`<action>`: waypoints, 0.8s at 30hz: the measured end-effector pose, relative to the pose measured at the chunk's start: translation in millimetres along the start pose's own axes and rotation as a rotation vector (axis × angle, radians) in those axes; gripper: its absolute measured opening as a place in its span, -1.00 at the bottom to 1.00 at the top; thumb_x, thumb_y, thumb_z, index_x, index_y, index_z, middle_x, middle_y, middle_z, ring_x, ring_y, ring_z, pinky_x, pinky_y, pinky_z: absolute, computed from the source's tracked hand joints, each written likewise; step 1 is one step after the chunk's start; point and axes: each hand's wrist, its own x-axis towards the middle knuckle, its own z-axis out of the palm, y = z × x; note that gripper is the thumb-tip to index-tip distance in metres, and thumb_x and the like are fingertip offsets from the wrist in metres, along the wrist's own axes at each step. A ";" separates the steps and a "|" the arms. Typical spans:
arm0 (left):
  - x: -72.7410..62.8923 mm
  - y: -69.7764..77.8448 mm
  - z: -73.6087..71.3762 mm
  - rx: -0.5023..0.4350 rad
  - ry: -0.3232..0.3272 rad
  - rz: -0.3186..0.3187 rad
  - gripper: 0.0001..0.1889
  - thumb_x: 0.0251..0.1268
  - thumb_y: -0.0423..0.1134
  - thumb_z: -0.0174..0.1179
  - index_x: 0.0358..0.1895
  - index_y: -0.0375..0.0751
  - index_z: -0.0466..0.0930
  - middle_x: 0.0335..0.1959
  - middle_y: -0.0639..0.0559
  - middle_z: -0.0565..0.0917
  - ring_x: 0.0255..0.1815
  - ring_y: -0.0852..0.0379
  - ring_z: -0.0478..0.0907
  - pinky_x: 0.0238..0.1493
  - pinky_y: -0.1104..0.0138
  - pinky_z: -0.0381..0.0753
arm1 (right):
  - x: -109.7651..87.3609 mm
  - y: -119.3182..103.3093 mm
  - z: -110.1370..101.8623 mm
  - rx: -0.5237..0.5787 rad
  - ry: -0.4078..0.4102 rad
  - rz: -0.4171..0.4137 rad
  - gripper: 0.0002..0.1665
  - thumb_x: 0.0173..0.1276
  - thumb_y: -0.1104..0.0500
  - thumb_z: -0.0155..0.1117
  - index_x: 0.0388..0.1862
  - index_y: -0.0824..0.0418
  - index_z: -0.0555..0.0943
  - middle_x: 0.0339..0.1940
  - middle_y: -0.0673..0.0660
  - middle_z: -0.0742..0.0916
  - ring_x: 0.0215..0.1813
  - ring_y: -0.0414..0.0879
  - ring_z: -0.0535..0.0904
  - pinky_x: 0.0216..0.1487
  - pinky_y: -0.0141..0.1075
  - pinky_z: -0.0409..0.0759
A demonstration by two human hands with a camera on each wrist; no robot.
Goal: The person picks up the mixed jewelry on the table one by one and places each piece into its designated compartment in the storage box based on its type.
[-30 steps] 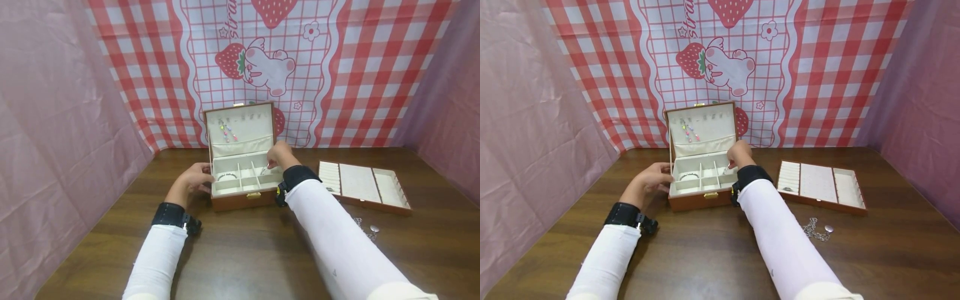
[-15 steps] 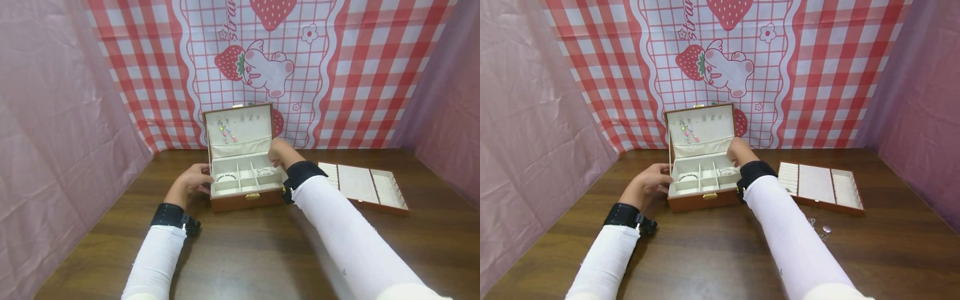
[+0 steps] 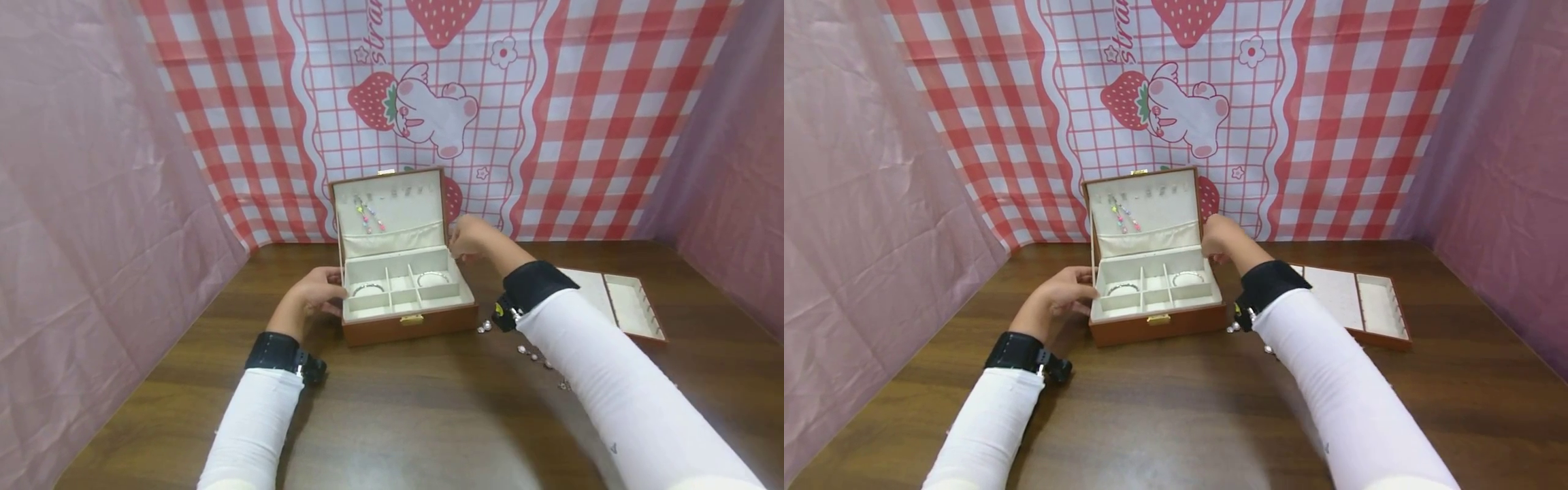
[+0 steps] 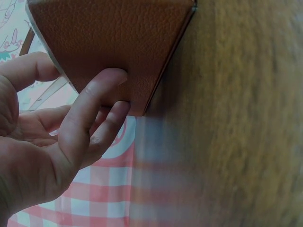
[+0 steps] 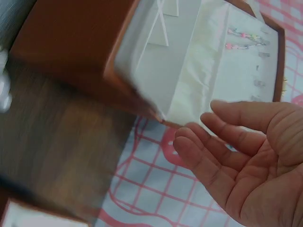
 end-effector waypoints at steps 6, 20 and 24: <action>0.3 -0.1 -0.1 -0.012 -0.003 0.001 -0.35 0.22 -0.63 0.04 0.43 -0.41 0.17 0.31 -0.40 0.33 0.11 -0.24 0.44 -0.14 -0.08 0.66 | -28.4 15.8 -11.1 -0.050 0.011 -0.174 -0.77 0.17 0.31 0.34 -0.22 0.43 0.69 -0.51 0.15 0.69 -0.54 -0.11 0.54 -0.48 -0.28 0.56; -1.7 0.9 1.5 -0.002 -0.012 0.006 -0.35 0.25 -0.61 0.03 0.44 -0.43 0.15 0.33 -0.41 0.30 0.06 -0.21 0.47 -0.15 -0.06 0.67 | -98.3 63.7 -13.5 0.034 -0.008 -0.260 -0.78 0.24 0.27 0.38 -0.16 0.37 0.68 -0.33 0.11 0.74 -0.31 -0.06 0.63 -0.35 -0.21 0.66; -2.0 1.4 2.4 -0.001 -0.008 0.008 -0.35 0.24 -0.62 0.02 0.44 -0.44 0.13 0.33 -0.42 0.29 0.07 -0.21 0.46 -0.16 -0.07 0.67 | -115.9 77.8 -9.5 0.054 -0.014 -0.273 -0.81 0.22 0.26 0.40 -0.20 0.34 0.70 -0.38 0.07 0.73 -0.38 -0.06 0.63 -0.41 -0.24 0.64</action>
